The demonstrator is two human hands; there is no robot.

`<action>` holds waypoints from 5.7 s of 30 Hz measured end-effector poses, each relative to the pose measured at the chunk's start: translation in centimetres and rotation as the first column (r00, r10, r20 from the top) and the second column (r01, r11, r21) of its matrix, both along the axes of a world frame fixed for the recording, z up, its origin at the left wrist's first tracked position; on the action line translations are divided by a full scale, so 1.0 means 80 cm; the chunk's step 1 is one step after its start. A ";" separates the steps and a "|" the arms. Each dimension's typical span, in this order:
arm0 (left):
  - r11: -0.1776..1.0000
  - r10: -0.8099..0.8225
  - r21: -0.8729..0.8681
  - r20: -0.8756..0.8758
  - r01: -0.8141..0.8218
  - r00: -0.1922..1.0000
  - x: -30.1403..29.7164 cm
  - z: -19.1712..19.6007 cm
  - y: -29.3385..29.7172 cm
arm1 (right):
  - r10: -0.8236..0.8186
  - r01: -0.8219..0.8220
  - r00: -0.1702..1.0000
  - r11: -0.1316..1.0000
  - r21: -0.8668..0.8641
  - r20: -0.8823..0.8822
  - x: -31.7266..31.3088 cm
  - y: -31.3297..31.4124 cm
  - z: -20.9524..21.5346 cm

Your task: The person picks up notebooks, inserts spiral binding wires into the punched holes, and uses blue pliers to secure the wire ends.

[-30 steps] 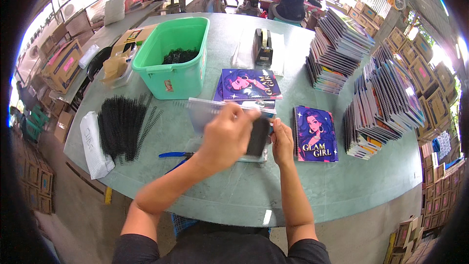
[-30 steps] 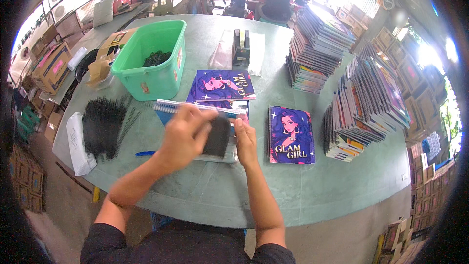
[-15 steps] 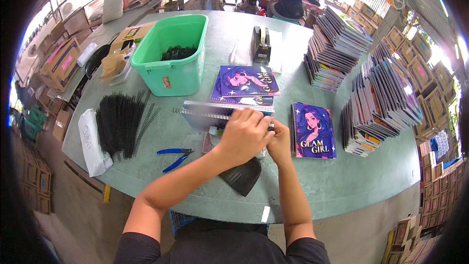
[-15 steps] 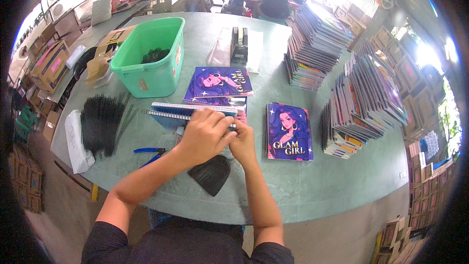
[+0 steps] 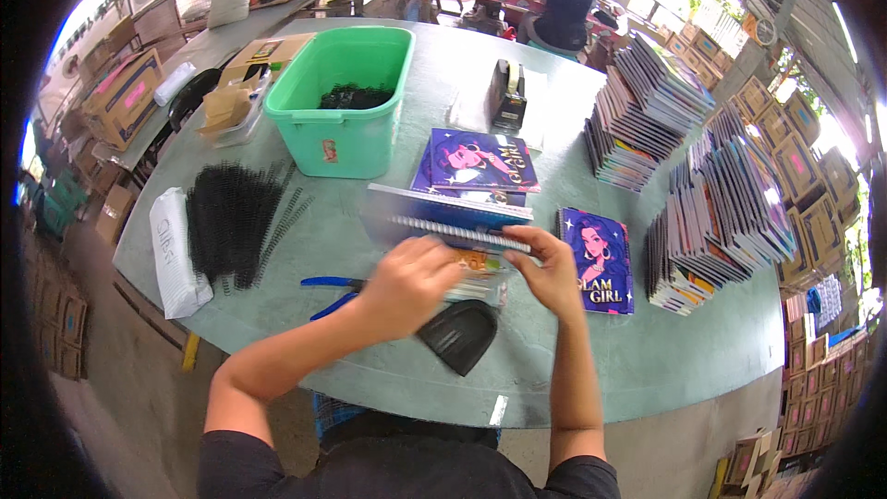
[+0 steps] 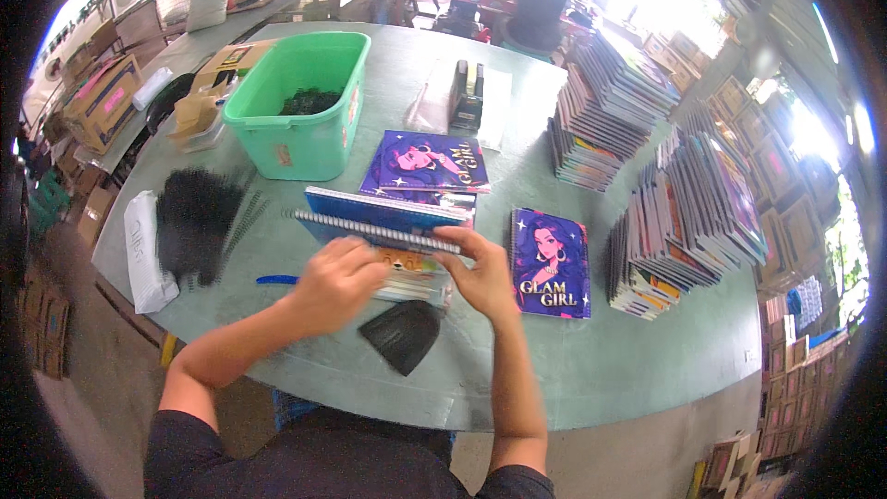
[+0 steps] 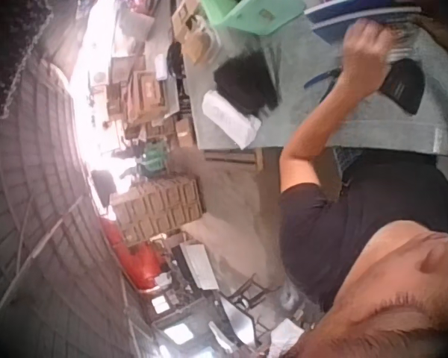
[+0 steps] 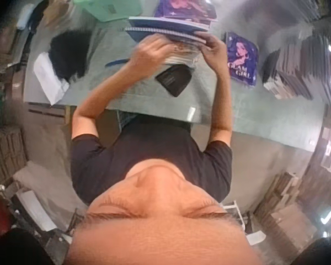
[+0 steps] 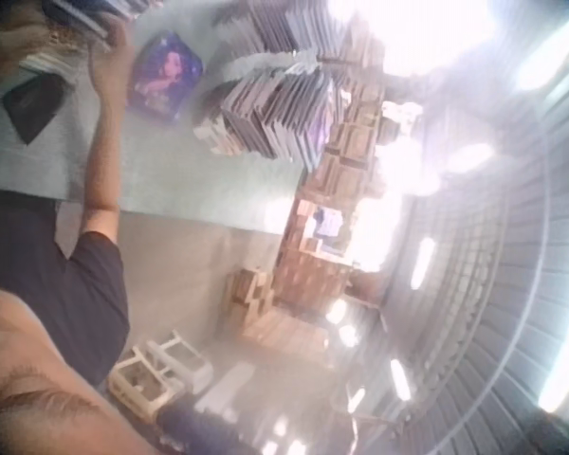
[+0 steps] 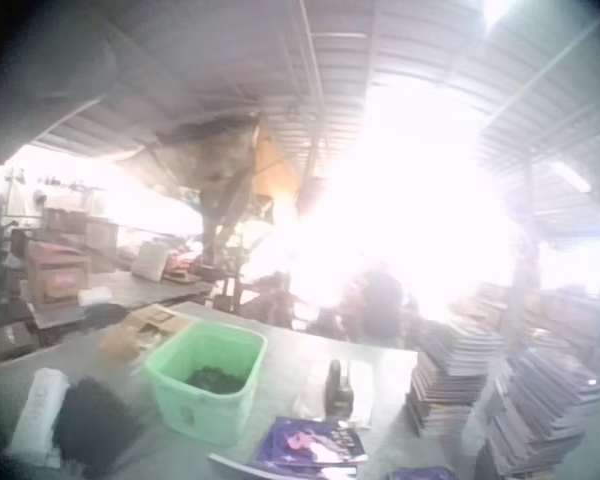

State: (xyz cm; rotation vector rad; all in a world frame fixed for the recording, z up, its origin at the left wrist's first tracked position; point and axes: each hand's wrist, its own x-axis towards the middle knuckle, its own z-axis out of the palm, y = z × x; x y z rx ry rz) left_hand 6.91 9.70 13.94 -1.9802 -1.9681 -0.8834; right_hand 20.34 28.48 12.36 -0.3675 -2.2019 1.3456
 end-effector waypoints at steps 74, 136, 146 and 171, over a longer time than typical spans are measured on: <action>0.795 0.585 -0.228 0.042 -0.563 0.810 -0.102 -0.140 -0.153 | -0.419 0.611 0.785 0.649 0.454 -0.457 0.052 0.051 0.124; 0.904 0.259 0.158 0.536 -0.398 0.803 -0.070 -0.009 -0.042 | -0.111 0.073 0.994 0.719 0.691 0.011 -0.148 -0.101 0.027; 0.953 0.226 -0.160 0.940 -0.258 0.254 -0.070 0.011 -0.048 | -0.063 0.046 0.998 0.799 0.600 0.007 -0.143 -0.101 0.032; 0.900 0.431 -0.330 0.568 -0.285 0.701 -0.128 0.024 -0.069 | 0.012 -0.020 1.000 0.832 0.554 0.018 -0.160 -0.109 0.039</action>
